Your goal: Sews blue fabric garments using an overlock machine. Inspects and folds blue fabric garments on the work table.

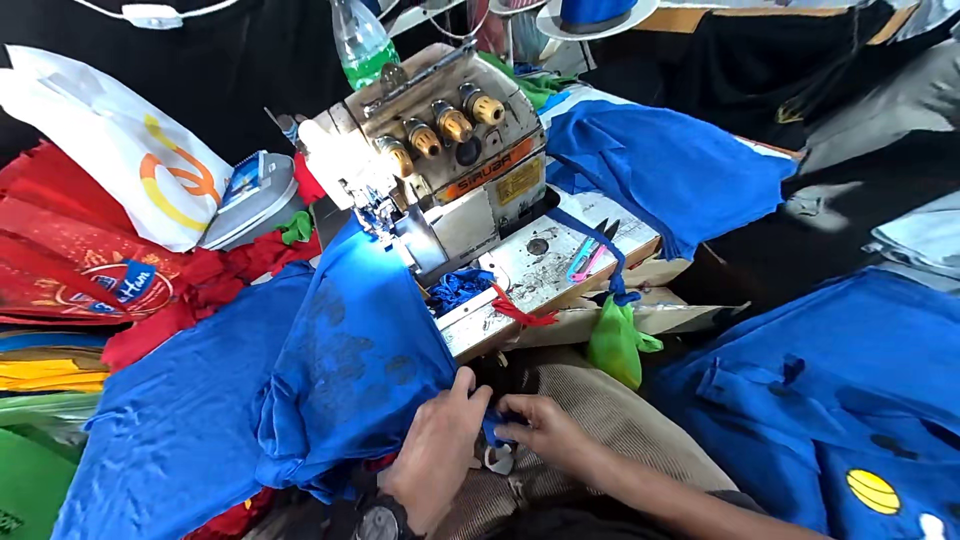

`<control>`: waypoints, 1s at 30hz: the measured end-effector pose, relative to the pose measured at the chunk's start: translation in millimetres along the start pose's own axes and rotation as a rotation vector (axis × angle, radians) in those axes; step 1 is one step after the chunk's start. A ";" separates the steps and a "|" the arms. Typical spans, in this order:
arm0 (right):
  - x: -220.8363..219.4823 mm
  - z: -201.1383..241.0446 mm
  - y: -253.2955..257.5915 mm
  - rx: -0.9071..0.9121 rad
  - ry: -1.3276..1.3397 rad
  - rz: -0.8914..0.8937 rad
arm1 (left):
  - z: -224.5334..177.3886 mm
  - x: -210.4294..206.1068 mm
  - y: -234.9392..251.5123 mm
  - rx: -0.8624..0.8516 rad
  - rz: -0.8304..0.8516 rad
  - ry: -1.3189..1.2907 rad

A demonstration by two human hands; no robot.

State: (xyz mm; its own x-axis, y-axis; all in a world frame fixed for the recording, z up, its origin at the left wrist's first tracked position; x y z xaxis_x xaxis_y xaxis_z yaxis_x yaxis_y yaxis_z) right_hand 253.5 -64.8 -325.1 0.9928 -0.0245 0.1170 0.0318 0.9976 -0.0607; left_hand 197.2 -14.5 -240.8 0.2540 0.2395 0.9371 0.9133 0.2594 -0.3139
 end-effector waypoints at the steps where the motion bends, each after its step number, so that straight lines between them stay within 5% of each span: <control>1: 0.1 2.2 -0.4 0.007 -0.002 -0.003 | 2.0 -1.7 5.4 0.048 0.159 0.017; 4: -0.2 7.1 -1.3 0.034 0.022 -0.009 | -0.7 -1.0 12.6 0.042 0.376 0.035; 11: -1.4 4.7 -3.7 0.107 0.100 -0.080 | -0.4 -1.4 18.8 -0.070 0.447 -0.086; 28: -2.7 4.6 -1.7 0.090 0.182 -0.082 | 4.3 -1.5 13.0 -0.068 0.362 -0.208; 30: -2.2 3.8 -1.8 0.077 0.145 -0.079 | 3.9 13.9 10.3 -0.132 0.180 -0.231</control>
State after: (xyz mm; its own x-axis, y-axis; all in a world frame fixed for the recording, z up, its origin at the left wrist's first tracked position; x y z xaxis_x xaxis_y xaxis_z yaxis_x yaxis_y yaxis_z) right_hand 250.8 -66.3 -321.5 0.9940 -0.1063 -0.0257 0.1068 0.9941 0.0201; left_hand 208.9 -4.8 -231.5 0.3503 0.4808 0.8038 0.8973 0.0737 -0.4351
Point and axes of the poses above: each hand's wrist, its own y-axis towards the middle knuckle, its own x-axis out of the back of the hand, z = x × y, the point moved 10 cm from there along y, towards the middle knuckle, and after that the axes turned 10 degrees about z, right-handed, at the moved point
